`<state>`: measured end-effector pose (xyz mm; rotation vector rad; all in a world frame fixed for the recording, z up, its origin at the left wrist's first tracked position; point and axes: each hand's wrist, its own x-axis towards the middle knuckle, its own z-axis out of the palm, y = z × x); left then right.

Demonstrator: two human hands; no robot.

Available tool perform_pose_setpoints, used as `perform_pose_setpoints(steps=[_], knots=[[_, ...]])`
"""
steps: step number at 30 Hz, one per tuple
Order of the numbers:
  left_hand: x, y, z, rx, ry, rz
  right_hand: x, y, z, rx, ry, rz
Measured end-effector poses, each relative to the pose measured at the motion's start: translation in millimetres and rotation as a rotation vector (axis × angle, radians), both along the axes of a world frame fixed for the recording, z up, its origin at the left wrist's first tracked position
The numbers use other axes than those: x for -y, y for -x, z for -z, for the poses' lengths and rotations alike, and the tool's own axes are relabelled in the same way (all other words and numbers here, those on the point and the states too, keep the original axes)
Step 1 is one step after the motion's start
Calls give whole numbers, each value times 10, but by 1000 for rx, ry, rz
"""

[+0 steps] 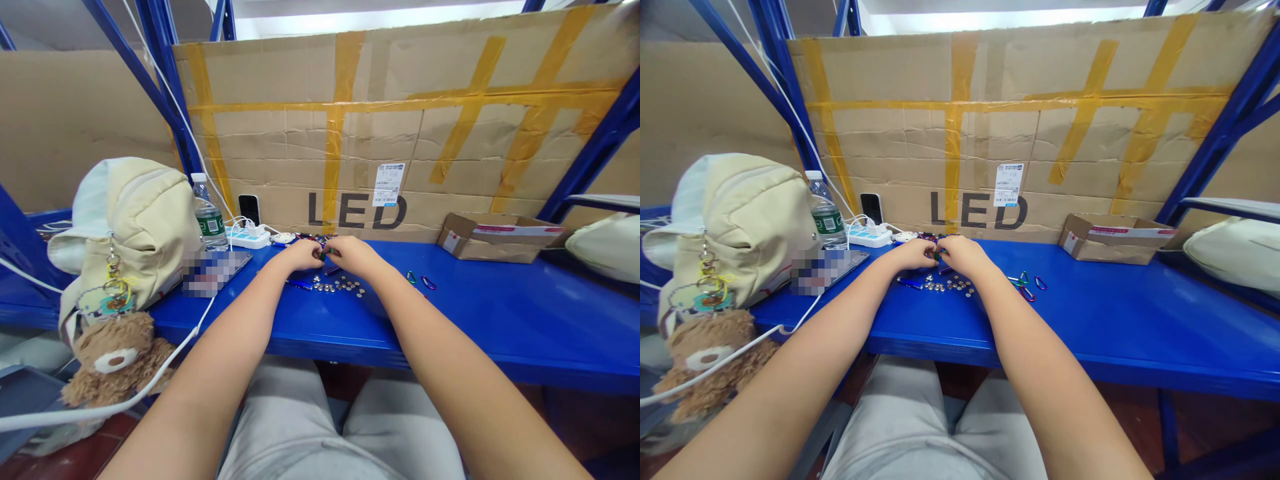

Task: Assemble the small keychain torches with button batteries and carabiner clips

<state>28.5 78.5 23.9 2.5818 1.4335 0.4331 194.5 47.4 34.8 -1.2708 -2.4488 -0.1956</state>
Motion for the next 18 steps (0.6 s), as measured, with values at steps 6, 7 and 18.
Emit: perform_pose_setpoints(steps=[6, 7, 18], knots=[[-10, 10, 9, 22, 28, 1, 11, -21, 14, -192, 43, -99], [-13, 11, 9, 24, 31, 15, 10, -11, 23, -205, 80, -129], [-18, 16, -6, -23, -50, -37, -46, 146, 187, -27, 332, -171]])
